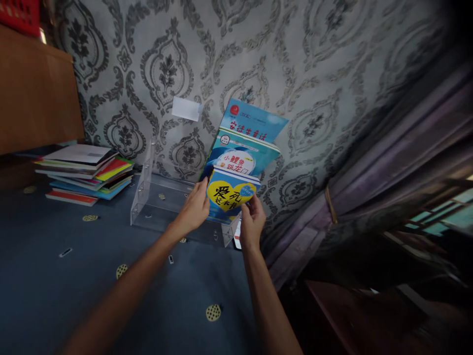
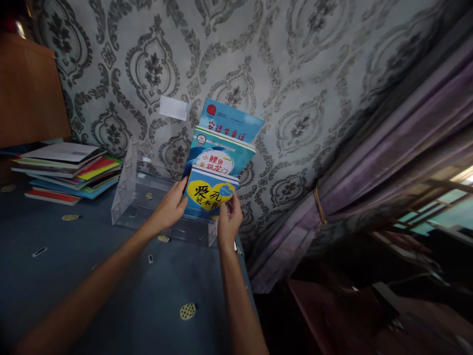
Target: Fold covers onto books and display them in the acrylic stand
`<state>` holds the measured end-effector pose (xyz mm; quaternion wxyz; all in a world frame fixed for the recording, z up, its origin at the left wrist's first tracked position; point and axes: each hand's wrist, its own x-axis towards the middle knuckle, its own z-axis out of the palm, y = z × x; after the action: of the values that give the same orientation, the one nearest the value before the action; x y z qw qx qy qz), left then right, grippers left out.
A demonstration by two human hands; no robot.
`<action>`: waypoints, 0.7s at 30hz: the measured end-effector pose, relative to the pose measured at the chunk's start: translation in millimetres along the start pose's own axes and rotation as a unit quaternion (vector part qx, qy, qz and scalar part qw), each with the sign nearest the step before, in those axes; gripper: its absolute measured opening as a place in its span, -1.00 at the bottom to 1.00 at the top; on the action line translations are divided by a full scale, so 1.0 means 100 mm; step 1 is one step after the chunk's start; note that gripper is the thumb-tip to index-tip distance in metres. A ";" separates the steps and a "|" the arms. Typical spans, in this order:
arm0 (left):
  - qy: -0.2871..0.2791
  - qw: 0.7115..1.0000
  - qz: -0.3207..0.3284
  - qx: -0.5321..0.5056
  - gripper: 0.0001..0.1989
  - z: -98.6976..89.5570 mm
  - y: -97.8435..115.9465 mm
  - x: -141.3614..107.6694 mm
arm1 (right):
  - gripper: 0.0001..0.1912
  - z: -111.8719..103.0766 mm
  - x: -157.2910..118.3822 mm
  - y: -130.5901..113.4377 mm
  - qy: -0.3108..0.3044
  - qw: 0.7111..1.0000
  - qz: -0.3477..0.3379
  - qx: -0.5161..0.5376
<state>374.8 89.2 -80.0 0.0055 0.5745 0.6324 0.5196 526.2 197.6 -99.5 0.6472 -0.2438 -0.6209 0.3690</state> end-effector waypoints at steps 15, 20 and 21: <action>-0.032 0.998 0.010 -0.061 -0.28 -0.08 -0.06 0.06 | -0.39 0.06 -0.05 -0.03 0.012 1.000 0.013 0.008; -0.034 0.997 0.004 -0.073 -0.26 -0.08 -0.08 0.06 | -0.39 0.07 -0.08 -0.01 0.021 1.000 0.001 0.001; -0.035 0.997 0.004 -0.073 -0.26 -0.07 -0.09 0.06 | -0.40 0.08 -0.08 0.00 0.020 1.000 -0.003 0.001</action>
<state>362.0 90.5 -78.7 0.0673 0.5928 0.5897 0.5444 519.1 190.0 -103.4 0.6609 -0.2493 -0.6080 0.3625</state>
